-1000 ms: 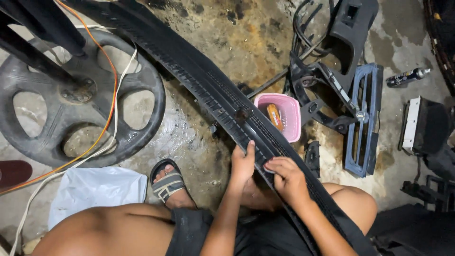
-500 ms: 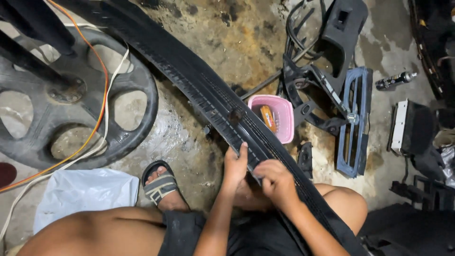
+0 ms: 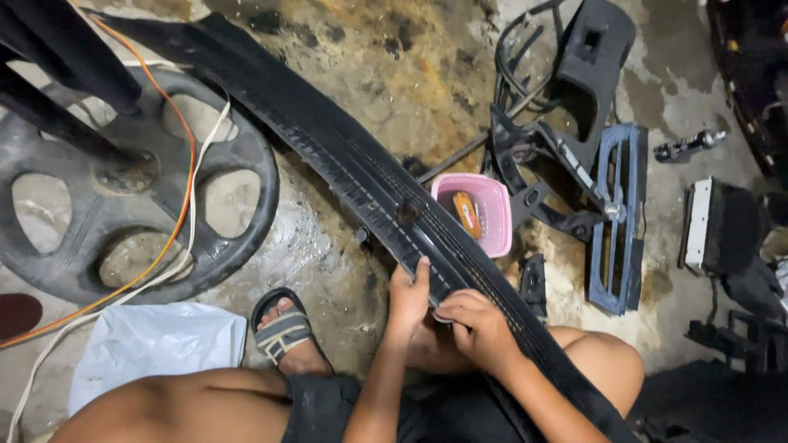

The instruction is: The person scrubs a long black plastic car part with a red sponge while sitting on the floor. The person holds the part steady with one hand and scrubs the surface with the other, occasionally dipping the sponge into a pink container of water.

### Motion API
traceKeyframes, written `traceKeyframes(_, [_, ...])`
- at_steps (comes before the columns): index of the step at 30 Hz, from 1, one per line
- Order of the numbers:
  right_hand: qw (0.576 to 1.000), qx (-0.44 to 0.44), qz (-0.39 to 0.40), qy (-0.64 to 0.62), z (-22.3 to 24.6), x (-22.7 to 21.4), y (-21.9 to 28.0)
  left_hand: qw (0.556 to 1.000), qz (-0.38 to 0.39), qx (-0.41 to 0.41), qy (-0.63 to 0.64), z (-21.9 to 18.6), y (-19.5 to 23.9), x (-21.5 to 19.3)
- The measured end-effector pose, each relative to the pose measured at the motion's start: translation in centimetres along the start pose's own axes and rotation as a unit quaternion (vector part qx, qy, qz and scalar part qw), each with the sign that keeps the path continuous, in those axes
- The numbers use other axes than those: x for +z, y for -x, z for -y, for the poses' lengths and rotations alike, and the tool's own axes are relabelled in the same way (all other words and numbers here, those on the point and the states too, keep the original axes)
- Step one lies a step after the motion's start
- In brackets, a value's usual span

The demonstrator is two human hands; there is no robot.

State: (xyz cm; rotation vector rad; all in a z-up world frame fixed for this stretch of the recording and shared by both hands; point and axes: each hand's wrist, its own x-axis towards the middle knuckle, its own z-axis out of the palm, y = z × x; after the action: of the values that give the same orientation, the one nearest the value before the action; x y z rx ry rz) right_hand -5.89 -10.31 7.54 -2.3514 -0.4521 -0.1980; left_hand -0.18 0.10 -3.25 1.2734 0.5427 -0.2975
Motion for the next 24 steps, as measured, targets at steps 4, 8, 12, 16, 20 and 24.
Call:
traceKeyframes(4, [0.998, 0.021, 0.001, 0.054, -1.8, -0.8, -0.4, 0.999, -0.006, -0.037, 0.017, -1.3, 0.2, 0.1])
traceKeyframes(8, [1.000, 0.003, 0.014, 0.027, -0.8, -0.5, -0.6, 1.000, -0.005, -0.025, -0.007, 0.5, -0.6, 0.0])
traceKeyframes(12, [0.999, -0.009, 0.004, 0.032, -1.4, -0.2, 0.1, 1.000, -0.017, -0.024, -0.006, 1.5, -0.9, 0.4])
traceKeyframes(16, [0.999, -0.018, 0.013, 0.023, -2.0, -0.2, 0.0, 1.000, -0.005, -0.013, -0.027, 1.1, -0.7, 0.0])
traceKeyframes(20, [1.000, 0.004, 0.009, 0.025, -1.8, 0.1, 0.2, 1.000, -0.007, -0.019, -0.017, -0.2, -0.2, -0.2])
traceKeyframes(24, [0.998, 0.044, -0.015, 0.041, -2.8, -0.4, 0.2, 1.000, -0.012, -0.018, 0.003, 0.3, -0.6, 0.2])
